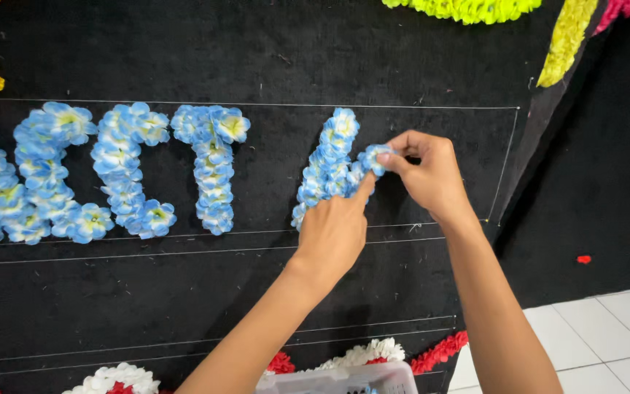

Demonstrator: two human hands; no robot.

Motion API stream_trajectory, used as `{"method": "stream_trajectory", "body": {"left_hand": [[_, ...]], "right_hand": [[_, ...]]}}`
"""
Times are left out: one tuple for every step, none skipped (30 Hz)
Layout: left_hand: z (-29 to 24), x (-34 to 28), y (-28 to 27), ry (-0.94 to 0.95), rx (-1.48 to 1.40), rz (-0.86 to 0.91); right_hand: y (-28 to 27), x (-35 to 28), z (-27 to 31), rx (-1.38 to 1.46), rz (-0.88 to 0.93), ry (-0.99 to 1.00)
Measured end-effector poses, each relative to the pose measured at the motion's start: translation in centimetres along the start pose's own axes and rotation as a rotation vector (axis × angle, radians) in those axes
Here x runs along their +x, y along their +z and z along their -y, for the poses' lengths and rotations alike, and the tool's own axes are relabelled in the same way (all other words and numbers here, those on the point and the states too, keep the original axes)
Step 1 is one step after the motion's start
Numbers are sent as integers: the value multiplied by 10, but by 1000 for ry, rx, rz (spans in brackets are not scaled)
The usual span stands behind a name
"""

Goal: The person pushes blue flowers into a black background to form letters.

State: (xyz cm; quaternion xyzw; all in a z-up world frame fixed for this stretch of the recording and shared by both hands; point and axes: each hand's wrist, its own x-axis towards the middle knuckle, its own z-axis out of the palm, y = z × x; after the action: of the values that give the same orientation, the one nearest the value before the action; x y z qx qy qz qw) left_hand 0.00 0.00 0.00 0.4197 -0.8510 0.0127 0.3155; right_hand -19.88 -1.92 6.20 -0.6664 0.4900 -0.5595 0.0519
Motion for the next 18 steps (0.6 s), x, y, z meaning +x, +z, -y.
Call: {"method": "stream_trajectory", "body": {"left_hand": [[-4, -6, -10, 1, 0, 11], [-9, -12, -20, -20, -143, 27], [-15, -15, -30, -36, -286, 39], [-16, -22, -34, -29, -285, 48], [-18, -29, -38, -74, -458, 72], [-20, -36, -43, -120, -630, 98], [-17, -44, -39, -118, -628, 103], [-14, -52, -35, -121, -701, 84], [-10, -59, -33, -123, -772, 57], [-8, -64, -24, -118, -768, 55], [-7, -71, -15, -125, -806, 8], [-5, -78, -5, -132, -845, -39], [-7, -83, -9, -142, -844, -41], [-8, -89, -11, -147, -872, -1], [-10, -93, -14, -147, -900, 45], [-6, -96, -4, -151, -900, 48], [-2, -101, 5, -227, -1027, -9], [2, -105, 14, -303, -1151, -68]], "right_hand": [[4, 6, 3, 2, -2, 11], [7, 12, 5, -54, 2, -20], [8, 19, 7, -112, 1, -55], [8, 15, 6, -112, -7, -47], [7, 11, 6, -145, -3, -59], [6, 7, 6, -179, 0, -71], [0, -6, 9, -178, -4, -66], [-5, -18, 13, -139, 10, -88], [-10, -28, 18, -98, 24, -118], [-9, -50, 25, -96, 19, -122], [-9, -72, 32, 18, 247, -94], [-8, -94, 38, 132, 476, -65], [-5, -105, 32, 136, 484, -64], [-2, -117, 26, 137, 522, 3], [0, -130, 19, 135, 553, 71], [-1, -133, 14, 137, 554, 75], [-3, -135, 10, 218, 496, 116], [-4, -138, 6, 297, 437, 157]]}}
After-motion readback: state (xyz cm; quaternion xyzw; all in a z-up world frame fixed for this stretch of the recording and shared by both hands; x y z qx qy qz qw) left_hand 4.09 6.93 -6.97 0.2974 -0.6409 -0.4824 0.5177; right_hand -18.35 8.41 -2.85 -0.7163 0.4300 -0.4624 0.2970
